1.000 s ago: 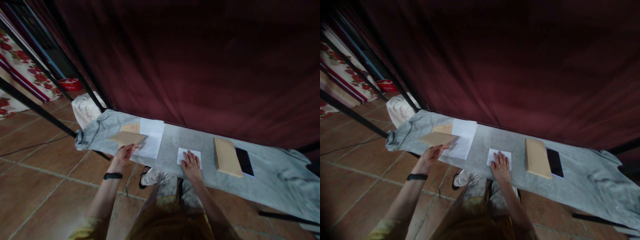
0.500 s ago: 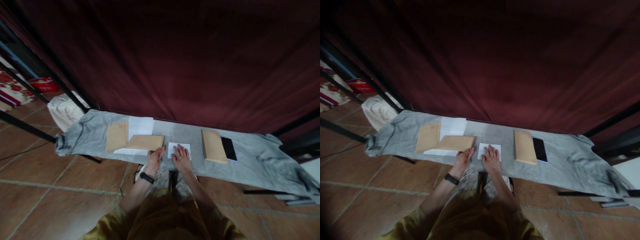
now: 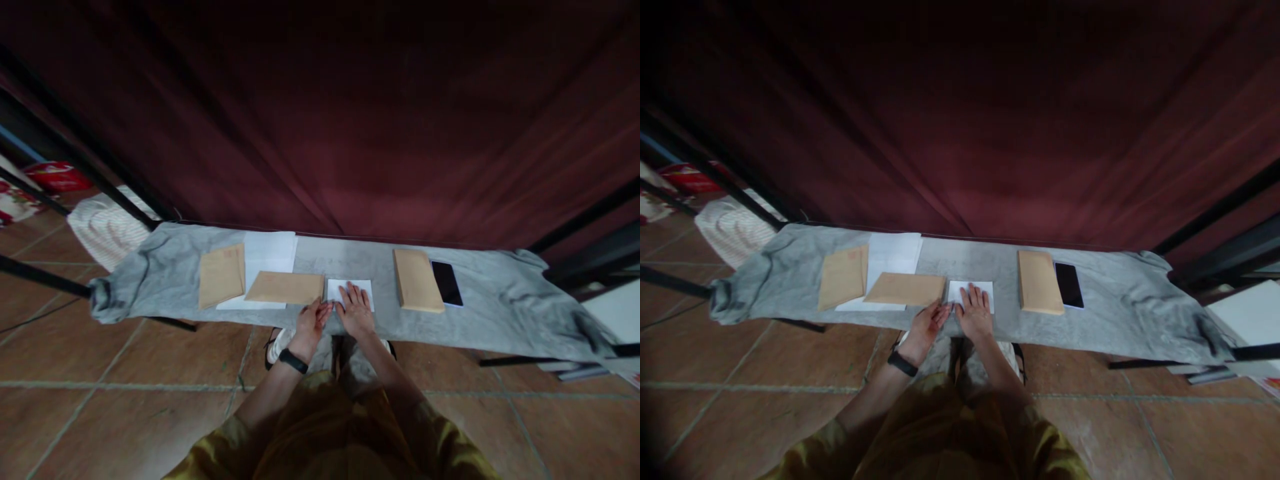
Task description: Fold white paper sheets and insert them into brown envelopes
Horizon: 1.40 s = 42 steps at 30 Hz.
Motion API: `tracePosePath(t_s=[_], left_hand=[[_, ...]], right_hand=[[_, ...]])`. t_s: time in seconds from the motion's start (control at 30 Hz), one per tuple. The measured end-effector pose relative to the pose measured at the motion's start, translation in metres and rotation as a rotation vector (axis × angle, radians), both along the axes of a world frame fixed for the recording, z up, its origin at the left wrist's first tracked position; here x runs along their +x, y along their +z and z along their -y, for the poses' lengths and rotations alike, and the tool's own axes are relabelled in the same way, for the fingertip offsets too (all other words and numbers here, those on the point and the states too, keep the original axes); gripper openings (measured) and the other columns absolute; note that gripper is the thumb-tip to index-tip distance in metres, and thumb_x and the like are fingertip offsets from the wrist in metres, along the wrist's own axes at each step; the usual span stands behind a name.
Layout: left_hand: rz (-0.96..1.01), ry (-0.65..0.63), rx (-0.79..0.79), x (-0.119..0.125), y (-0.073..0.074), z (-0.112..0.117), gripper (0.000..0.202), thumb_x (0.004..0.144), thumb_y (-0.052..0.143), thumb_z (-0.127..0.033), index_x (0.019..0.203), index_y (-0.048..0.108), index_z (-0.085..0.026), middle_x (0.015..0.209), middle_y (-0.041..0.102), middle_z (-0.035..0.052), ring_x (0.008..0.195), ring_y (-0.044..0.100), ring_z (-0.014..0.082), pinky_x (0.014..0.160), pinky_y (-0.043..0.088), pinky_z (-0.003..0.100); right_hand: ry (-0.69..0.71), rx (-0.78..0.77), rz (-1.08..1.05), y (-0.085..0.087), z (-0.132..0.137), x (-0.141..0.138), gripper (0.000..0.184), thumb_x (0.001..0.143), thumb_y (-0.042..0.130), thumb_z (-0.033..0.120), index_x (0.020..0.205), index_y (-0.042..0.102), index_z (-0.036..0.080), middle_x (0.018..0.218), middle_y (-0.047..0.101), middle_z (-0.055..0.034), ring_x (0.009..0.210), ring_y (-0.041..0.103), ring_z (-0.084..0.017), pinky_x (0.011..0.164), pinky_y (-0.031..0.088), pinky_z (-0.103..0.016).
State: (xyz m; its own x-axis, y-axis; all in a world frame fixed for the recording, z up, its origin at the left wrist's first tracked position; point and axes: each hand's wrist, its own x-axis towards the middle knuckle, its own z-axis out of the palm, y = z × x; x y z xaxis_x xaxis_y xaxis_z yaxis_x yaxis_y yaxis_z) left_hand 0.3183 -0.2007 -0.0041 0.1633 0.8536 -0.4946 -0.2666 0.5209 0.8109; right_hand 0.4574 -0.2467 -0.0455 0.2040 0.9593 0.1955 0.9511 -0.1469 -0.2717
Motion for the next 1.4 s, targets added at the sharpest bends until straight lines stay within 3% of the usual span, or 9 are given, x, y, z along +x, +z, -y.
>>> tracePosePath(t_s=[0.13, 0.23, 0.37, 0.43, 0.5, 0.77, 1.13, 1.27, 1.4], left_hand=[[-0.072, -0.128, 0.132, -0.001, 0.000, 0.026, 0.014, 0.088, 0.065, -0.028, 0.080, 0.058, -0.019, 0.076, 0.073, 0.0055, 0.075, 0.075, 0.0185, 0.080, 0.061, 0.035], [-0.126, -0.217, 0.270, 0.004, 0.001, 0.044, 0.014, 0.087, 0.067, -0.032, 0.089, 0.065, -0.019, 0.091, 0.075, 0.0073, 0.089, 0.074, 0.0213, 0.092, 0.059, 0.040], [-0.533, -0.438, 0.838, 0.009, -0.002, 0.049, 0.037, 0.097, 0.055, -0.034, 0.131, 0.060, -0.019, 0.144, 0.060, 0.0139, 0.138, 0.052, 0.0259, 0.119, 0.039, 0.048], [-0.832, -0.542, 1.106, 0.009, -0.009, 0.044, 0.052, 0.102, 0.044, -0.038, 0.148, 0.044, -0.014, 0.156, 0.047, 0.0189, 0.149, 0.040, 0.0275, 0.121, 0.036, 0.050], [-1.011, -0.601, 1.208, 0.008, -0.018, 0.038, 0.060, 0.104, 0.039, -0.043, 0.153, 0.037, -0.008, 0.158, 0.043, 0.0227, 0.151, 0.035, 0.0294, 0.121, 0.036, 0.051], [-1.282, -0.683, 1.349, 0.000, -0.033, 0.039, 0.065, 0.105, 0.035, -0.047, 0.153, 0.037, -0.004, 0.157, 0.045, 0.0226, 0.152, 0.034, 0.0298, 0.123, 0.033, 0.050], [-1.366, -0.664, 1.387, -0.011, -0.040, 0.055, 0.070, 0.101, 0.045, -0.044, 0.156, 0.033, -0.002, 0.160, 0.040, 0.0238, 0.153, 0.031, 0.0308, 0.123, 0.033, 0.050], [-1.350, -0.643, 1.408, -0.012, -0.031, 0.058, 0.063, 0.101, 0.044, -0.033, 0.156, 0.033, -0.003, 0.159, 0.041, 0.0228, 0.153, 0.031, 0.0306, 0.123, 0.033, 0.051], [-1.291, -0.567, 1.418, -0.016, -0.014, 0.052, 0.060, 0.102, 0.039, -0.024, 0.159, 0.029, -0.013, 0.164, 0.037, 0.0149, 0.156, 0.023, 0.0280, 0.126, 0.026, 0.053]], right_hand=[[0.001, -0.057, -0.024, 0.004, 0.000, 0.001, 0.055, 0.105, 0.040, 0.041, 0.156, 0.042, 0.020, 0.165, 0.035, -0.0120, 0.151, 0.033, -0.030, 0.124, 0.019, -0.050], [0.020, -0.114, -0.033, 0.007, 0.000, 0.003, 0.056, 0.105, 0.040, 0.038, 0.158, 0.038, 0.020, 0.167, 0.029, -0.0119, 0.153, 0.029, -0.030, 0.124, 0.017, -0.050], [0.045, -0.162, -0.043, 0.008, 0.001, 0.007, 0.056, 0.104, 0.041, 0.030, 0.159, 0.036, 0.022, 0.169, 0.025, -0.0107, 0.155, 0.026, -0.030, 0.125, 0.016, -0.049], [0.041, -0.154, -0.052, 0.006, 0.000, 0.008, 0.055, 0.104, 0.039, 0.028, 0.158, 0.038, 0.022, 0.168, 0.026, -0.0101, 0.154, 0.027, -0.030, 0.126, 0.016, -0.048], [0.029, -0.129, -0.063, 0.004, 0.000, 0.009, 0.053, 0.105, 0.037, 0.028, 0.157, 0.041, 0.021, 0.167, 0.029, -0.0097, 0.154, 0.029, -0.029, 0.126, 0.017, -0.048], [0.012, -0.030, -0.092, -0.002, -0.002, 0.009, 0.050, 0.104, 0.039, 0.025, 0.152, 0.048, 0.016, 0.162, 0.040, -0.0102, 0.150, 0.036, -0.026, 0.125, 0.020, -0.045], [-0.082, 0.110, -0.029, -0.005, 0.030, 0.047, 0.047, 0.104, 0.039, 0.027, 0.147, 0.054, 0.016, 0.156, 0.049, -0.0131, 0.144, 0.042, -0.028, 0.119, 0.030, -0.048], [-0.106, 0.123, 0.011, -0.007, 0.042, 0.059, 0.047, 0.104, 0.040, 0.029, 0.146, 0.054, 0.015, 0.153, 0.052, -0.0148, 0.141, 0.044, -0.028, 0.119, 0.031, -0.048], [-0.103, 0.129, 0.030, -0.008, 0.044, 0.061, 0.046, 0.104, 0.040, 0.029, 0.146, 0.055, 0.015, 0.152, 0.053, -0.0150, 0.141, 0.045, -0.028, 0.118, 0.033, -0.048]])
